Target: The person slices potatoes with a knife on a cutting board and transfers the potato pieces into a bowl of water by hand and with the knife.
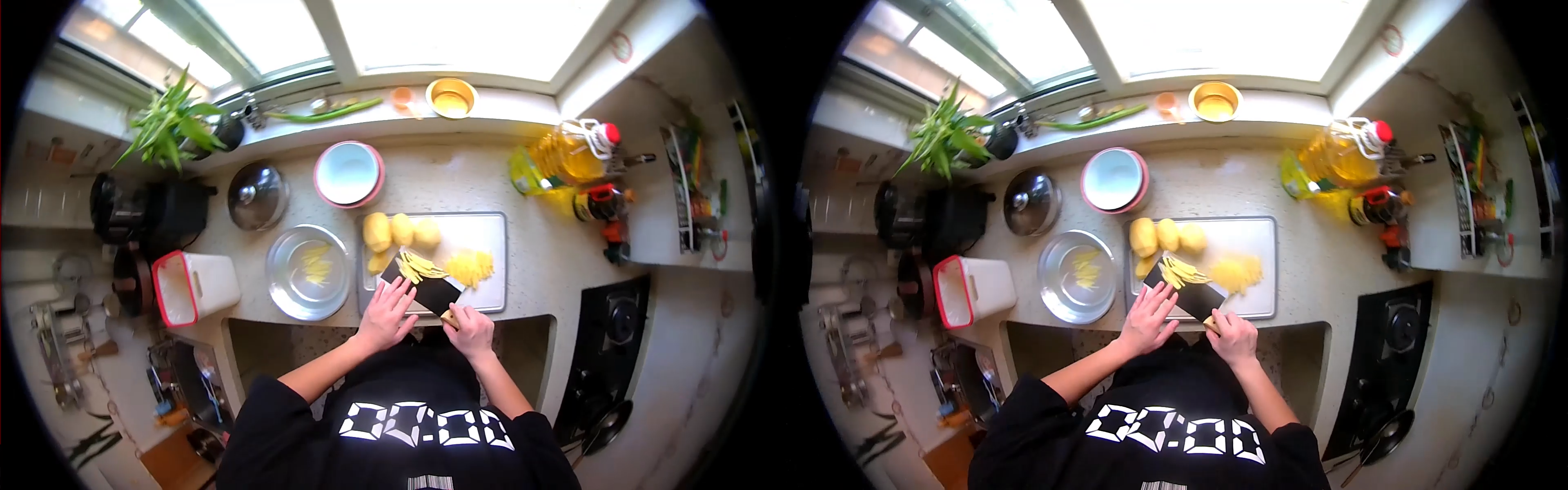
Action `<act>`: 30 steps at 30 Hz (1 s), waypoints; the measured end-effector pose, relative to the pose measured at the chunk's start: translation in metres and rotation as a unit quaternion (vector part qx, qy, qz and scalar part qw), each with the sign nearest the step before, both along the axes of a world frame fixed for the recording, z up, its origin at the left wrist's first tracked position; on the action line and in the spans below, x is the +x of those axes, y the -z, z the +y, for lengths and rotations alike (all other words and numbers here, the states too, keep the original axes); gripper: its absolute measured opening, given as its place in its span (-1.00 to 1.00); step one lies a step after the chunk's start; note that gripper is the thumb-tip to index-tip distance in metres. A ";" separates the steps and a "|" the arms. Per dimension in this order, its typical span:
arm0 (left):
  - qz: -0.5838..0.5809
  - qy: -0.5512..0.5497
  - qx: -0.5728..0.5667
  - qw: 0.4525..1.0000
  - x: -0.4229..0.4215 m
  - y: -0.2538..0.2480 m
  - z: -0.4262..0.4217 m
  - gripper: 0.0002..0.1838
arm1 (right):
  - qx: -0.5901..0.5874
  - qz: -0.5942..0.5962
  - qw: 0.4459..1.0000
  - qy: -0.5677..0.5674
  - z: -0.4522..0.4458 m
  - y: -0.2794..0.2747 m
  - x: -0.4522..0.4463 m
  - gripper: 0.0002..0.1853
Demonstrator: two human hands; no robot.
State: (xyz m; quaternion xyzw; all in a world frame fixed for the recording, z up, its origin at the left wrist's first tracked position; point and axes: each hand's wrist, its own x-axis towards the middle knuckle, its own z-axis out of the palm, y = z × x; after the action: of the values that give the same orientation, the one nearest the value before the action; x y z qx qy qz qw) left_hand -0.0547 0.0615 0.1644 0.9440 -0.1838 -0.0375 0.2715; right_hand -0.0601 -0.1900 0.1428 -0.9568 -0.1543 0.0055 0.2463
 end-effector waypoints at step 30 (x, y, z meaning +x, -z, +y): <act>0.056 -0.305 0.015 0.951 -0.050 0.048 0.198 -0.32 | -0.058 -0.015 0.936 -0.348 0.203 -0.017 0.039 -0.74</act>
State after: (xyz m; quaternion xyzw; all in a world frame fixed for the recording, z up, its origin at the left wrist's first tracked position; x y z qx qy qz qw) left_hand -0.1043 0.2597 0.1163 0.9554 0.1286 -0.0082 0.2658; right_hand -0.0213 0.0126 0.1593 -0.8561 -0.4805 0.0852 0.1702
